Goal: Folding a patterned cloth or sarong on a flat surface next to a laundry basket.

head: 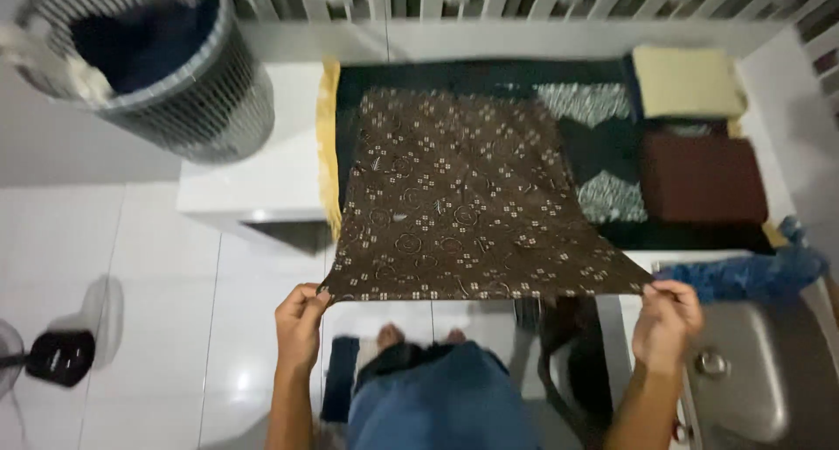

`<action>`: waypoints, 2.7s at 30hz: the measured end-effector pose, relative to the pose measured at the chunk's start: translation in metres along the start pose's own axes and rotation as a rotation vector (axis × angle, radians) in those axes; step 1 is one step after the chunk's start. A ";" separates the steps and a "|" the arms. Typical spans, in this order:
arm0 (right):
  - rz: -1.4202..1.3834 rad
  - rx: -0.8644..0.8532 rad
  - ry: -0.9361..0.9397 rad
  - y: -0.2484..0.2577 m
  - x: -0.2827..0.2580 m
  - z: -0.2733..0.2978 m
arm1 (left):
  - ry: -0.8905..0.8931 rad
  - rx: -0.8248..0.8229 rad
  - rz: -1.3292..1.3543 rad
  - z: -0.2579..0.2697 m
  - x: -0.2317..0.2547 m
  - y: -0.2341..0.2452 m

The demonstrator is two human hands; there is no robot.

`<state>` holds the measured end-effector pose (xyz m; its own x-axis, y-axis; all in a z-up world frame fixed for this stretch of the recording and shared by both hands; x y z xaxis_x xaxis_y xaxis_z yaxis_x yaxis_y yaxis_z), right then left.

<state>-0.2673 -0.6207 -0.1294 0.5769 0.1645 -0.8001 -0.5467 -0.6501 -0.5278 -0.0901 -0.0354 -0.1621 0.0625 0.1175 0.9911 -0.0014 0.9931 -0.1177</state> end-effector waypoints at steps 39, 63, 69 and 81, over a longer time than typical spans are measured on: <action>0.045 -0.150 -0.074 -0.135 -0.086 -0.154 | -0.366 0.014 -0.287 -0.119 0.212 -0.058; -0.056 -0.387 0.503 -0.286 -0.308 -0.228 | -0.682 -0.174 -0.090 -0.133 0.475 -0.084; 0.081 -0.271 0.569 -0.292 -0.327 -0.226 | -0.688 -0.166 -0.061 -0.166 0.476 -0.081; 0.304 -0.025 0.057 -0.355 -0.234 -0.258 | -0.290 -0.191 -0.062 -0.285 0.425 -0.126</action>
<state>-0.0516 -0.6204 0.3188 0.4233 -0.0818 -0.9023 -0.6843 -0.6816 -0.2593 0.2209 -0.1126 0.2563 -0.2298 0.0808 0.9699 0.1822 0.9825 -0.0387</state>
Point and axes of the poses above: each hand's wrist, its own z-axis away from the middle knuckle, its own y-axis out of the back of the hand, x = y × z, the point moved 3 cm from there along -z, towards the middle knuckle, and after that the axes turned 10 degrees about -z, right-handed, at the moved point
